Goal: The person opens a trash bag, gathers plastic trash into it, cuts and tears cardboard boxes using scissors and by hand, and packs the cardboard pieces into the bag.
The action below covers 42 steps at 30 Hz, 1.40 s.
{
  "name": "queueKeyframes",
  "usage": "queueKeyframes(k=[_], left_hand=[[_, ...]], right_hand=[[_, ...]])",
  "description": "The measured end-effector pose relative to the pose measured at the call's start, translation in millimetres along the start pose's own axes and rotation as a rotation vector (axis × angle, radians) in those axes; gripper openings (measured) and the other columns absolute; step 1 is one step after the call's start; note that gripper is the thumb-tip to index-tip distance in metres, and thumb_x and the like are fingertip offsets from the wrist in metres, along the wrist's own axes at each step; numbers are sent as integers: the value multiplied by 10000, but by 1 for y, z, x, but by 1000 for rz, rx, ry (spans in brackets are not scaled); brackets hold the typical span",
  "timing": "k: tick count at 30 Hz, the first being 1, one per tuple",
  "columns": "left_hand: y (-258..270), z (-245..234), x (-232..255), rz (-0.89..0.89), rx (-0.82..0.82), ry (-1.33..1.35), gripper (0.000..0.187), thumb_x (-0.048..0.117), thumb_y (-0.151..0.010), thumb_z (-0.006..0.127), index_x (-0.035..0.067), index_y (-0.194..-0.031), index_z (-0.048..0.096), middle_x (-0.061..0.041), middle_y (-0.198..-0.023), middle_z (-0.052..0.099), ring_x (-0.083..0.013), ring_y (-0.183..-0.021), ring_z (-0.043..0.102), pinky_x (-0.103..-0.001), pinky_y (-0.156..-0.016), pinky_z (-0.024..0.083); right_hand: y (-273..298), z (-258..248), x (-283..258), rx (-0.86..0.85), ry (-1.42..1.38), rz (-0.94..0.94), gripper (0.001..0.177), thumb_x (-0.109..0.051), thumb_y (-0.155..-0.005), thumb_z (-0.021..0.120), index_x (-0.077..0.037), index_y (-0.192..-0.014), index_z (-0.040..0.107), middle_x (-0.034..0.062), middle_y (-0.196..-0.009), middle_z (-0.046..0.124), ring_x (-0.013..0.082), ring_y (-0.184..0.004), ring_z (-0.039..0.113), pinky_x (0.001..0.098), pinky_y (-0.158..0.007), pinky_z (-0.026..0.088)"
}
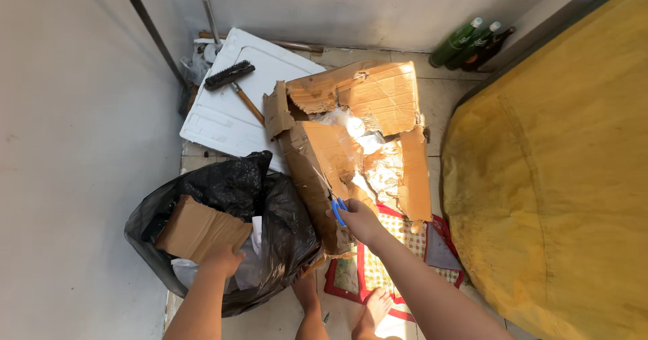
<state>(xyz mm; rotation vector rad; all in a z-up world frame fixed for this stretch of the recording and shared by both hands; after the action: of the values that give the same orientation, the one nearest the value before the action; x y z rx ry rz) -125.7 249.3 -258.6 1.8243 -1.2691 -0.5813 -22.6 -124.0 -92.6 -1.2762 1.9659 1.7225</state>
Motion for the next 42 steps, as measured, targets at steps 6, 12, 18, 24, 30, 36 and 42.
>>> queueKeyframes(k=[6, 12, 18, 24, 30, 36, 42], left_hand=[[114, -104, 165, 235, -17, -520, 443, 442, -985, 599, 178, -1329, 690, -77, -1432, 627, -290, -1344, 583, -419, -1100, 497], [267, -194, 388, 823, 323, -570, 366, 234, -957, 546, 130, -1305, 592, -120, -1313, 620, -335, -1243, 587, -480, -1031, 481], [344, -108, 552, 1018, 259, -643, 570, 407, -925, 622, 108, -1405, 549, -184, -1376, 605, -347, -1270, 594, -434, -1069, 482], [499, 101, 629, 1050, -573, -215, 713, 700, -1014, 390, 122, -1388, 574, -76, -1392, 598, -262, -1280, 566, -476, -1074, 449], [675, 268, 604, 996, -985, -162, 708, 732, -940, 301, 179, -1242, 626, -65, -1181, 672, -243, -1144, 661, -464, -1006, 536], [764, 345, 574, 1160, -1009, -679, 830, 755, -957, 243, 140, -1355, 634, -36, -1215, 719, -171, -1128, 657, -399, -976, 528], [841, 409, 505, 1258, -1076, -998, 850, 746, -958, 203, 157, -1421, 605, -21, -1202, 718, -152, -1102, 645, -376, -945, 523]], right_hand=[[56, -120, 9, 388, 288, -77, 507, -460, -862, 717, 3, -1067, 716, 153, -1004, 774, 209, -929, 730, 337, -833, 547], [184, -263, 69, 780, 47, 143, 503, -441, -800, 744, 8, -1025, 726, 165, -967, 760, 257, -902, 738, 382, -844, 547], [345, -296, 140, 1046, -267, 148, 519, -423, -775, 746, 28, -1029, 717, 131, -936, 746, 224, -864, 692, 370, -794, 523], [500, -273, 233, 1233, -556, 69, 443, -326, -842, 697, 24, -1114, 692, 122, -942, 705, 179, -832, 624, 331, -728, 489], [673, -229, 290, 1544, -736, 11, 372, -175, -834, 750, 28, -1133, 663, 66, -917, 730, 115, -784, 664, 289, -679, 532], [802, -152, 316, 1879, -823, 370, 388, -228, -804, 802, 31, -1080, 714, 61, -820, 725, 137, -661, 655, 299, -602, 534], [900, -20, 336, 2212, -760, 610, 373, -258, -836, 780, 9, -1096, 758, 87, -865, 757, 134, -793, 696, 274, -741, 534]])
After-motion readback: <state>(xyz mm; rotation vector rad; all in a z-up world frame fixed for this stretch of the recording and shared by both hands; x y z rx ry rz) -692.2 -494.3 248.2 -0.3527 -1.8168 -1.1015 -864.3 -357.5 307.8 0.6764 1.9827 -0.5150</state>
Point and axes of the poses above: each hand's wrist, its own y-axis away from the middle knuckle, its own z-axis out of the palm, x = y × z, the point moved 5 cm from there along -y, towards the middle knuckle
